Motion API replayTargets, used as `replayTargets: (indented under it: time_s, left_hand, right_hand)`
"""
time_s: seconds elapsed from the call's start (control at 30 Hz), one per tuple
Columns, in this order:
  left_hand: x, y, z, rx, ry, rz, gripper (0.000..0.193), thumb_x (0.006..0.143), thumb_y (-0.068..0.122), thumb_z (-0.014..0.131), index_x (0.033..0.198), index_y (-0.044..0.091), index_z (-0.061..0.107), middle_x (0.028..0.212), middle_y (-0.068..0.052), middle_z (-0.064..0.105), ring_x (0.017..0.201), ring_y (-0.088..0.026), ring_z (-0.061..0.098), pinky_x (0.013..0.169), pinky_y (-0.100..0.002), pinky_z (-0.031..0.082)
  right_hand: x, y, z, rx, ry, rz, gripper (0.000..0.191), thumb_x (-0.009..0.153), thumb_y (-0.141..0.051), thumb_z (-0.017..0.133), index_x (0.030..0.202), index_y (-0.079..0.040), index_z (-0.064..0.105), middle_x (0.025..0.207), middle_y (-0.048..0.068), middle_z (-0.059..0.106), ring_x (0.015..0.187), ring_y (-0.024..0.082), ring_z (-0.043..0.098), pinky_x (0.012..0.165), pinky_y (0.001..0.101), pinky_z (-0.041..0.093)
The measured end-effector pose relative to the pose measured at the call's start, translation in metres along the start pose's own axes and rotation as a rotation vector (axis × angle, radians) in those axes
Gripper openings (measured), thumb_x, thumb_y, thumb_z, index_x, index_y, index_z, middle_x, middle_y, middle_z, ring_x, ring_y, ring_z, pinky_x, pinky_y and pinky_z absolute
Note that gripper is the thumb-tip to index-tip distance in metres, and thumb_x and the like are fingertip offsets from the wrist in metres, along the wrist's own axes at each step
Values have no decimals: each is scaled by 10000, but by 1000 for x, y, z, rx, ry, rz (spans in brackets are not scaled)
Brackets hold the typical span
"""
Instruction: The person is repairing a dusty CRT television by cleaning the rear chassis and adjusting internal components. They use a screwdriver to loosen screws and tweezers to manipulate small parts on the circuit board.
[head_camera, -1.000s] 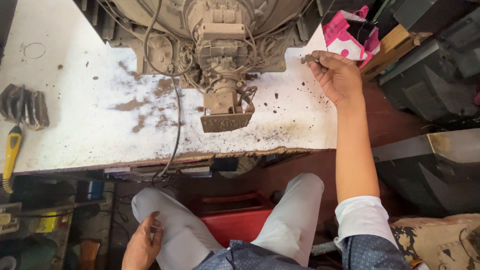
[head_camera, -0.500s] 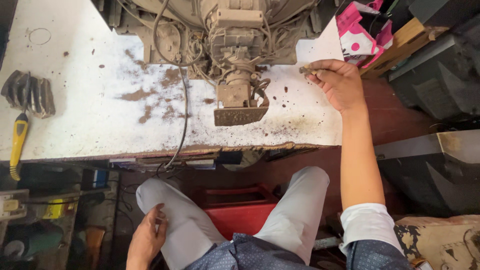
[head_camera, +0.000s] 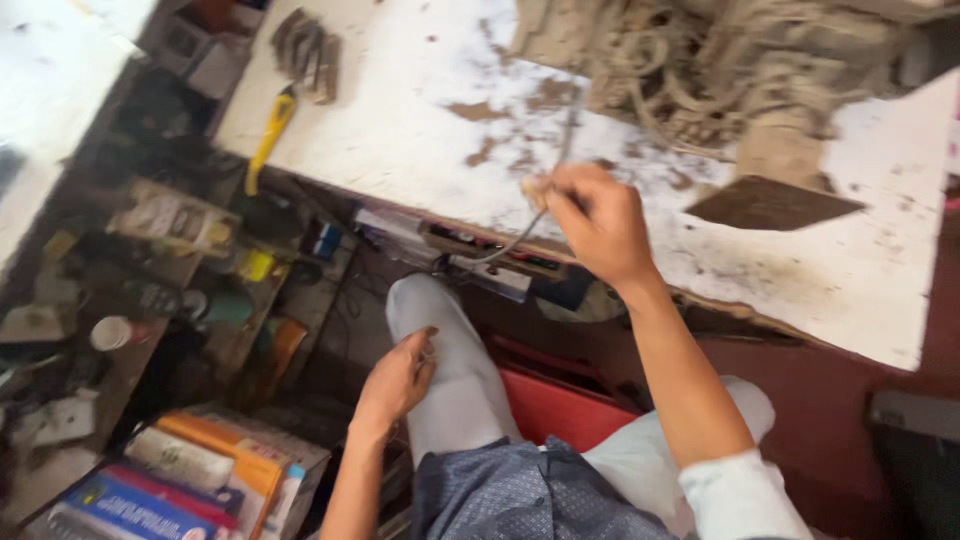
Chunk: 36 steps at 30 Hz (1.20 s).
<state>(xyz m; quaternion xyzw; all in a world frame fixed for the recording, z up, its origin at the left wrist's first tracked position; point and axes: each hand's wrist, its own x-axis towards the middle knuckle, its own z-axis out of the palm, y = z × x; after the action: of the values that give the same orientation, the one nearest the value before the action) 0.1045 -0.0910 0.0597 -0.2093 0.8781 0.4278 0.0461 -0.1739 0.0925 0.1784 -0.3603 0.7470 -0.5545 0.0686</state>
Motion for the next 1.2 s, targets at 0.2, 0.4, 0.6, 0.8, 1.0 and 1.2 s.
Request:
replayTargets:
  time_s: [0.2, 0.4, 0.6, 0.8, 1.0, 1.2]
  left_hand:
    - [-34, -10, -23, -28, 104, -26, 482, 875, 108, 667, 1345, 113, 561, 1066, -151, 713, 974, -327, 704, 834, -430, 551]
    - [-28, -6, -13, -79, 36, -176, 449, 907, 120, 655, 1348, 125, 570, 1115, -117, 713, 911, -312, 722, 808, -409, 554]
    - [-1, 19, 2, -28, 118, 0, 425, 885, 55, 647, 1307, 99, 615, 1042, -126, 729, 869, -283, 731, 747, -401, 564]
    - [15, 78, 25, 77, 248, 277, 260, 911, 58, 659, 1171, 62, 651, 1025, -147, 710, 865, -313, 694, 750, -399, 548]
    - [43, 139, 45, -125, 304, 521, 176, 928, 20, 656, 1104, 25, 664, 1068, -144, 677, 909, -294, 672, 760, -367, 547]
    - [141, 199, 59, -720, 15, 399, 306, 986, 93, 663, 1254, -32, 583, 1061, -123, 703, 940, -152, 696, 787, -298, 576]
  right_hand:
    - [98, -8, 72, -356, 149, -360, 227, 991, 10, 592, 1159, 2, 745, 1238, 223, 685, 1088, 321, 691, 917, 373, 572]
    - [36, 1, 45, -353, 209, -91, 169, 968, -126, 713, 1092, -13, 729, 1084, 150, 749, 869, 292, 734, 750, 374, 580]
    - [-48, 29, -84, -840, 527, -283, 196, 917, -104, 753, 1070, 7, 703, 1004, 181, 711, 921, 360, 652, 831, 471, 543]
    - [-83, 49, -190, -381, 772, 286, 156, 1002, -82, 714, 1124, 2, 762, 902, 156, 731, 744, 173, 662, 662, 280, 519]
    - [-78, 62, -196, -305, 623, 152, 186, 948, -30, 639, 1080, 28, 756, 930, 123, 747, 816, 142, 706, 695, 251, 568]
    - [-42, 122, -169, -279, 507, 287, 221, 975, -175, 674, 1127, -21, 721, 935, 106, 742, 812, 220, 672, 725, 358, 534]
